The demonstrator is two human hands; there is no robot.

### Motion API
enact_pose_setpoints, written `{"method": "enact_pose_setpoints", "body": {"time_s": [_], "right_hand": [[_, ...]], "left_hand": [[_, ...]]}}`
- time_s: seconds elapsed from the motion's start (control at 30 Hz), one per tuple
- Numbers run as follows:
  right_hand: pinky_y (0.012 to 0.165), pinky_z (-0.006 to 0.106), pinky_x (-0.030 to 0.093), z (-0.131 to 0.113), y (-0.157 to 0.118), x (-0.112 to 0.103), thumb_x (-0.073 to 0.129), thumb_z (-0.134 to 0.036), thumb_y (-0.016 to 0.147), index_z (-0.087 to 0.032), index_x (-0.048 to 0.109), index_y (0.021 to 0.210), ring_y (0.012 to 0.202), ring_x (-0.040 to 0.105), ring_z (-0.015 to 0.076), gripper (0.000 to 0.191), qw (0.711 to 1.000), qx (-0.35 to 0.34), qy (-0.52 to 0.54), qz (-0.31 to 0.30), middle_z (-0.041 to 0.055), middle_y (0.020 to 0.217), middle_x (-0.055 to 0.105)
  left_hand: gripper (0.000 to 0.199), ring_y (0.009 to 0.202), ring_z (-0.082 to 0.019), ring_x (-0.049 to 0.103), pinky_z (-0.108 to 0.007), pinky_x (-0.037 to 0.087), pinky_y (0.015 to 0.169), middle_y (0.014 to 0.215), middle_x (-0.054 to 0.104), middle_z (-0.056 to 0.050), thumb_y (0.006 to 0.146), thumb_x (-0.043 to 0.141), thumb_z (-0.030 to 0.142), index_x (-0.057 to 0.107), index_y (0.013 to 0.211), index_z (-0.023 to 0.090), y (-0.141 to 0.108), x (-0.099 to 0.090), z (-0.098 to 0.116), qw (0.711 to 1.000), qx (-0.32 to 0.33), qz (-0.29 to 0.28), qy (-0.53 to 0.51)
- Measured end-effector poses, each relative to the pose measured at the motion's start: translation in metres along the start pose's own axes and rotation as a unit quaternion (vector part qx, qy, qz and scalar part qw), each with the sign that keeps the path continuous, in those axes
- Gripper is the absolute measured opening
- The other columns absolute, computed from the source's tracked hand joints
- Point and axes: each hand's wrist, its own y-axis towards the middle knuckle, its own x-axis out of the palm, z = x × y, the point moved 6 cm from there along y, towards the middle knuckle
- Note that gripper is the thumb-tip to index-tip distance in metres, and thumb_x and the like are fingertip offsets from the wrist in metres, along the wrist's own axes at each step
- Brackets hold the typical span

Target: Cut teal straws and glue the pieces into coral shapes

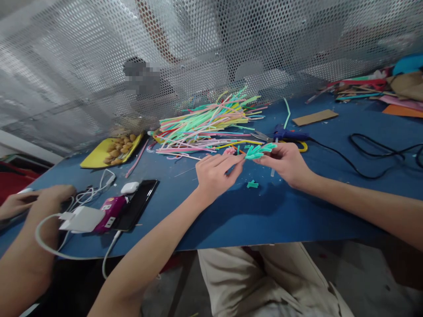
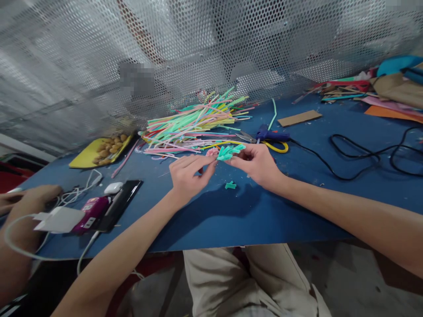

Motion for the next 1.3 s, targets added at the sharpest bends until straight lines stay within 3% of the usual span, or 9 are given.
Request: {"method": "enact_pose_setpoints", "body": {"time_s": [0.17, 0.3, 0.47, 0.63, 0.83, 1.1, 1.3], "right_hand": [[0.058, 0.028, 0.044, -0.004, -0.001, -0.002, 0.085, -0.044, 0.074, -0.019, 0.079, 0.084, 0.064, 0.058, 0.0140, 0.027, 1.000, -0.002, 0.008, 0.010, 0.0016, 0.076, 0.073], [0.051, 0.028, 0.038, -0.013, 0.000, -0.012, 0.082, -0.043, 0.077, -0.020, 0.079, 0.080, 0.058, 0.051, 0.0126, 0.023, 0.998, -0.015, -0.025, 0.053, 0.0009, 0.068, 0.068], [0.048, 0.031, 0.037, -0.026, 0.002, -0.028, 0.078, -0.047, 0.081, -0.024, 0.077, 0.077, 0.055, 0.049, 0.0149, 0.023, 0.987, -0.063, -0.072, 0.127, 0.0015, 0.063, 0.064], [0.051, 0.033, 0.039, -0.036, 0.001, -0.038, 0.072, -0.052, 0.087, -0.027, 0.079, 0.085, 0.054, 0.049, 0.0155, 0.026, 0.964, -0.130, -0.180, 0.148, 0.0008, 0.060, 0.062], [0.061, 0.035, 0.045, -0.052, 0.001, -0.041, 0.070, -0.042, 0.092, -0.030, 0.080, 0.089, 0.055, 0.051, 0.0144, 0.016, 0.916, -0.254, -0.295, 0.100, 0.0003, 0.068, 0.069], [0.056, 0.033, 0.041, -0.049, 0.008, -0.056, 0.068, -0.037, 0.092, -0.024, 0.076, 0.087, 0.054, 0.049, 0.0139, 0.016, 0.898, -0.275, -0.315, 0.133, -0.0005, 0.063, 0.063], [0.059, 0.034, 0.043, -0.047, 0.009, -0.052, 0.066, -0.038, 0.092, -0.027, 0.075, 0.088, 0.056, 0.052, 0.0153, 0.015, 0.903, -0.252, -0.331, 0.112, 0.0015, 0.071, 0.070]], "left_hand": [[0.009, 0.059, -0.010, 0.066, -0.026, 0.043, 0.062, 0.075, 0.077, 0.001, 0.092, 0.071, 0.027, 0.078, 0.091, 0.024, 0.000, -0.001, -0.003, 1.000, -0.019, 0.006, -0.024], [0.014, 0.053, -0.009, 0.059, -0.024, 0.043, 0.061, 0.067, 0.072, 0.002, 0.093, 0.068, 0.029, 0.076, 0.086, 0.021, 0.000, 0.002, -0.011, 0.996, -0.068, 0.003, -0.057], [0.017, 0.052, -0.009, 0.057, -0.024, 0.046, 0.060, 0.076, 0.076, -0.001, 0.093, 0.067, 0.032, 0.076, 0.086, 0.020, -0.003, 0.008, -0.025, 0.987, -0.130, -0.018, -0.095], [0.022, 0.052, -0.009, 0.057, -0.023, 0.047, 0.060, 0.079, 0.078, -0.002, 0.095, 0.065, 0.035, 0.078, 0.088, 0.019, -0.005, 0.013, -0.035, 0.974, -0.172, -0.053, -0.135], [0.025, 0.052, -0.009, 0.059, -0.023, 0.047, 0.059, 0.078, 0.078, -0.003, 0.096, 0.064, 0.039, 0.079, 0.091, 0.019, -0.008, 0.018, -0.038, 0.969, -0.176, -0.079, -0.152], [0.027, 0.056, -0.010, 0.060, -0.024, 0.046, 0.062, 0.079, 0.077, -0.003, 0.098, 0.059, 0.038, 0.077, 0.091, 0.019, -0.007, 0.020, -0.043, 0.970, -0.171, -0.095, -0.141], [0.030, 0.060, -0.011, 0.061, -0.024, 0.043, 0.063, 0.079, 0.075, -0.002, 0.104, 0.049, 0.035, 0.072, 0.094, 0.019, -0.005, 0.016, -0.040, 0.979, -0.135, -0.098, -0.118]]}}
